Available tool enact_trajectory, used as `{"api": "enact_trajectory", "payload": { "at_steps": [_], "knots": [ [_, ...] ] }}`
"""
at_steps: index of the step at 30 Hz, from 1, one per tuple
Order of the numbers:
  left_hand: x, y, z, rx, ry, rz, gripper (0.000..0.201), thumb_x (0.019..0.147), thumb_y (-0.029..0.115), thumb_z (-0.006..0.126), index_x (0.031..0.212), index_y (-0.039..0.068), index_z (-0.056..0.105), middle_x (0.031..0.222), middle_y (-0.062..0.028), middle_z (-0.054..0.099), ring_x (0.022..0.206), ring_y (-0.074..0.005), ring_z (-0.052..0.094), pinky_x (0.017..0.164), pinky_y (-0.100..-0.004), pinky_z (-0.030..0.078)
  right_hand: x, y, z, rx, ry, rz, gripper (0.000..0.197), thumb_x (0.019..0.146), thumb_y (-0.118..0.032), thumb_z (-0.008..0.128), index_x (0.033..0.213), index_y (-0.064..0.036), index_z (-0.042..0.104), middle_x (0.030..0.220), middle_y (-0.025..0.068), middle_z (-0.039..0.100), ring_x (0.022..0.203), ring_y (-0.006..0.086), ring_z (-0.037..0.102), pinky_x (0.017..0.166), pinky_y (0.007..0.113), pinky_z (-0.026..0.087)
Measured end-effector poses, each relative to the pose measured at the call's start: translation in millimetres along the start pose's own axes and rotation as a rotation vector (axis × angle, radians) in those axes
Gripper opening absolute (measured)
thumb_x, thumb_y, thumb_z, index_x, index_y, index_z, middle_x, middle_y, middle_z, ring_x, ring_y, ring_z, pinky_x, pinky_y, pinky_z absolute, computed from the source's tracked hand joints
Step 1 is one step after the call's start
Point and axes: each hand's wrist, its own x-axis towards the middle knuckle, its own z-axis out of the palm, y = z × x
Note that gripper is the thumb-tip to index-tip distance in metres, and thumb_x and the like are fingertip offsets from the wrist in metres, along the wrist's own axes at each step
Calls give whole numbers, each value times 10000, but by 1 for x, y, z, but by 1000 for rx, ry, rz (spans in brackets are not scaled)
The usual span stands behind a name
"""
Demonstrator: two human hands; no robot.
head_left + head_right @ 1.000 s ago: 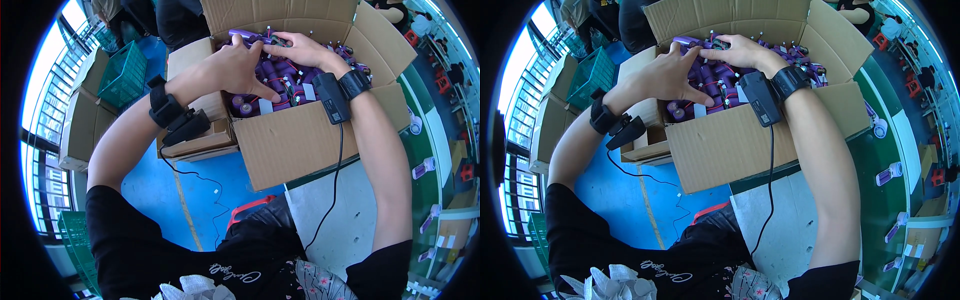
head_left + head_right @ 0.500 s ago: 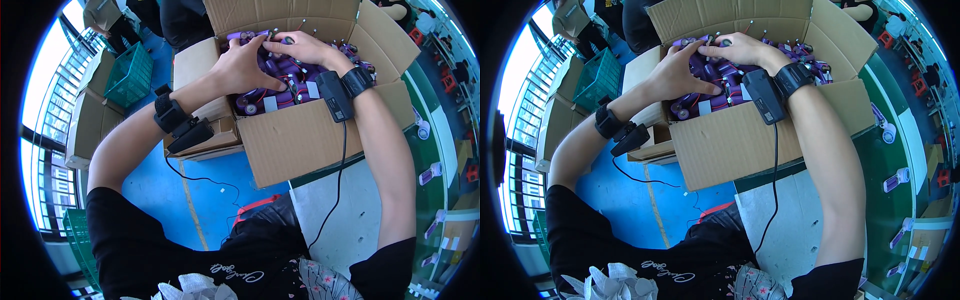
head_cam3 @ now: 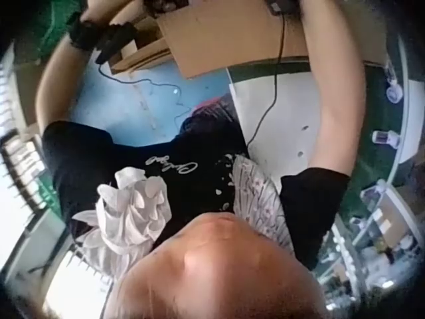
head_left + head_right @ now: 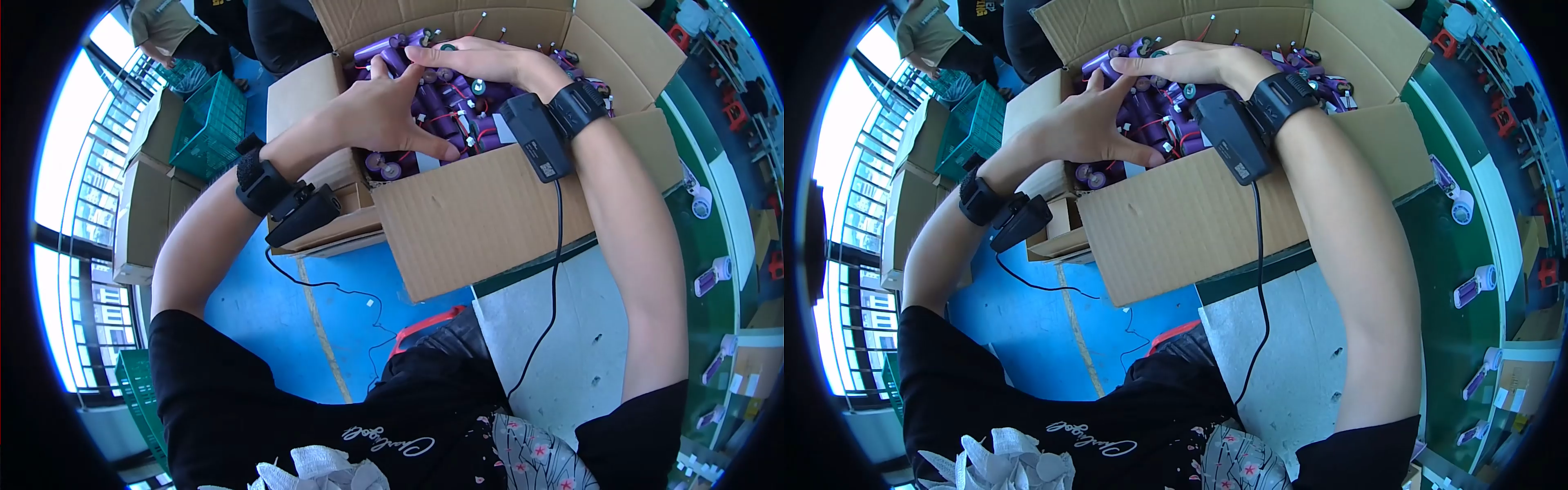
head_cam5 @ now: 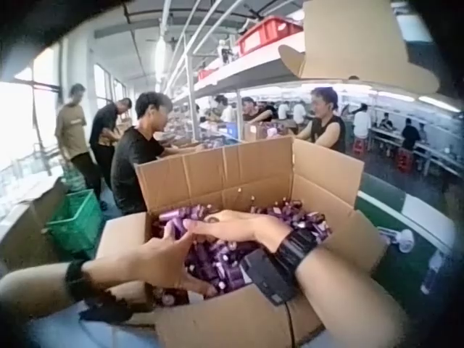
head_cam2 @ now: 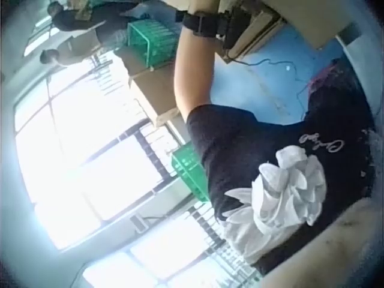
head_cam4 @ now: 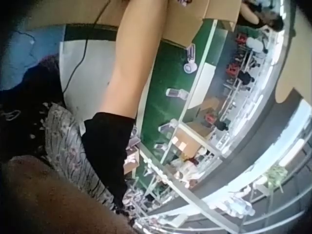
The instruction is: The person fits a battery pack into a fan housing, reaches into a box to retrieve more battery packs, and connects the wires of a battery pack to a circuit board. After testing the connection, the person presses the battery pack into the housing and places the assembly on a conveyor belt.
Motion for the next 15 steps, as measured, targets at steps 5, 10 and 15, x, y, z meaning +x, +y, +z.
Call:
{"api": "enact_trajectory", "payload": {
  "at_steps": [5, 10, 15],
  "knots": [
    [-3, -19, 11, -221, 168, 161, 1058, 635, 600, 844, 1428, 23, 446, 1278, -312, 562, 1025, -429, 652, 920, -424, 535, -38, -29, -16, 264, -125, 11, 1086, 694, -917, 510, 1304, -22, 597, 1188, 167, 637, 862, 197, 686, 685, 329, 576],
    [-1, -18, 8, -501, 223, 42, 818, 703, 450, 834, 1325, 9, 536, 1245, -261, 593, 1104, -383, 614, 944, -439, 524, -40, -29, -7, 312, -17, -28, 1056, 690, -895, 555, 1281, -21, 597, 1077, 107, 646, 599, 85, 594, 441, 210, 468],
    [-3, -17, 17, -478, 384, -8, 725, 735, 386, 809, 1294, 3, 552, 1223, -245, 606, 1139, -378, 594, 954, -452, 519, -30, -26, -8, 206, -65, -45, 1091, 714, -915, 486, 1382, -54, 534, 1245, 164, 620, 980, 221, 654, 792, 346, 543]
  ]
}}
